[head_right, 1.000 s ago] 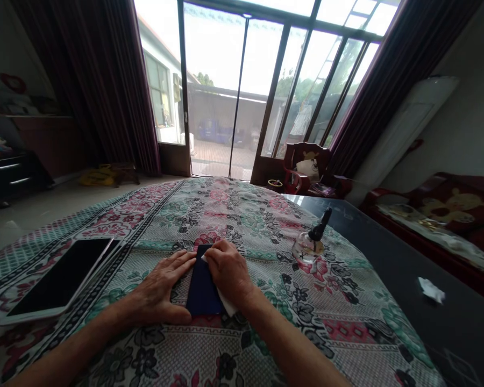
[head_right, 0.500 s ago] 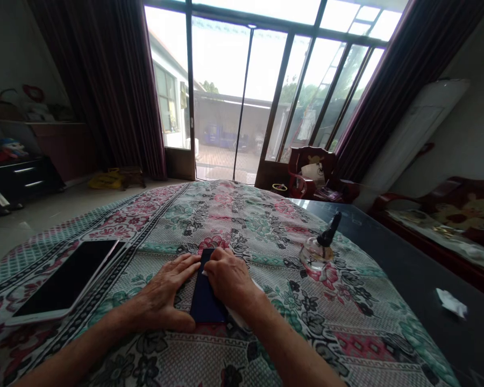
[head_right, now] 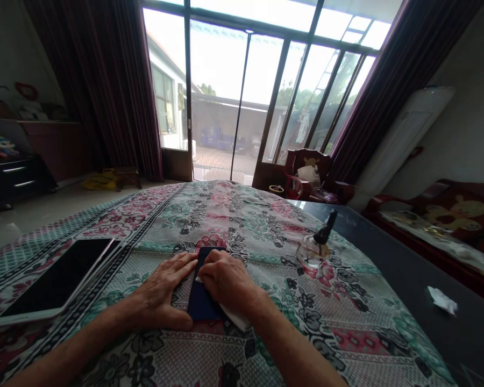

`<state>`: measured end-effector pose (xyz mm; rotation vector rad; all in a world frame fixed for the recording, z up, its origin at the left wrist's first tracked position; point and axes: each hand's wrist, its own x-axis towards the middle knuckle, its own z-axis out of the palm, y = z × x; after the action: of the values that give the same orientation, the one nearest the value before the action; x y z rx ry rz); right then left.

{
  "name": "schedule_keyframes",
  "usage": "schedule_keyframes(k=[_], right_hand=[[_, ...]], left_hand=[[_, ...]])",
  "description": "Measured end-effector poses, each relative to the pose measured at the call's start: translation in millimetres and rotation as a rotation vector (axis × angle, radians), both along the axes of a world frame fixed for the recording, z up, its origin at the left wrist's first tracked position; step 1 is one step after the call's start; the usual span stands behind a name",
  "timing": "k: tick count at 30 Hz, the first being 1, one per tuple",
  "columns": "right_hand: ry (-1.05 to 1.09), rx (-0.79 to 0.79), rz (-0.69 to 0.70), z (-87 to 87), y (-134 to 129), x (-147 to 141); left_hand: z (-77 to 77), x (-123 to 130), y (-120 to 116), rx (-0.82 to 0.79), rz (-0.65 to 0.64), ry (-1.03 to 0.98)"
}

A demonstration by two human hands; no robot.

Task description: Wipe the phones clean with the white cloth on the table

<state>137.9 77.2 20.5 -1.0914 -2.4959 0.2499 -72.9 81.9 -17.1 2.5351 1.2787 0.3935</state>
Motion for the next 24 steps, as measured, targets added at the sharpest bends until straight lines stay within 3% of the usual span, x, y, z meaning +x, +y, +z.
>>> schedule_keyframes(k=[10, 18, 24], right_hand=[[0.053, 0.081, -0.389, -12.0, 28, 16], [-0.045, 0.122, -0.246, -12.1, 22, -5], [-0.057, 0.098, -0.431, -10.7, 33, -1]], left_hand=[[-7.6, -2, 3, 0.054, -0.047, -0.014], [-5.2, -2, 2, 0.040, -0.045, -0.018], [0.0, 0, 0, 0.011, -0.020, 0.021]])
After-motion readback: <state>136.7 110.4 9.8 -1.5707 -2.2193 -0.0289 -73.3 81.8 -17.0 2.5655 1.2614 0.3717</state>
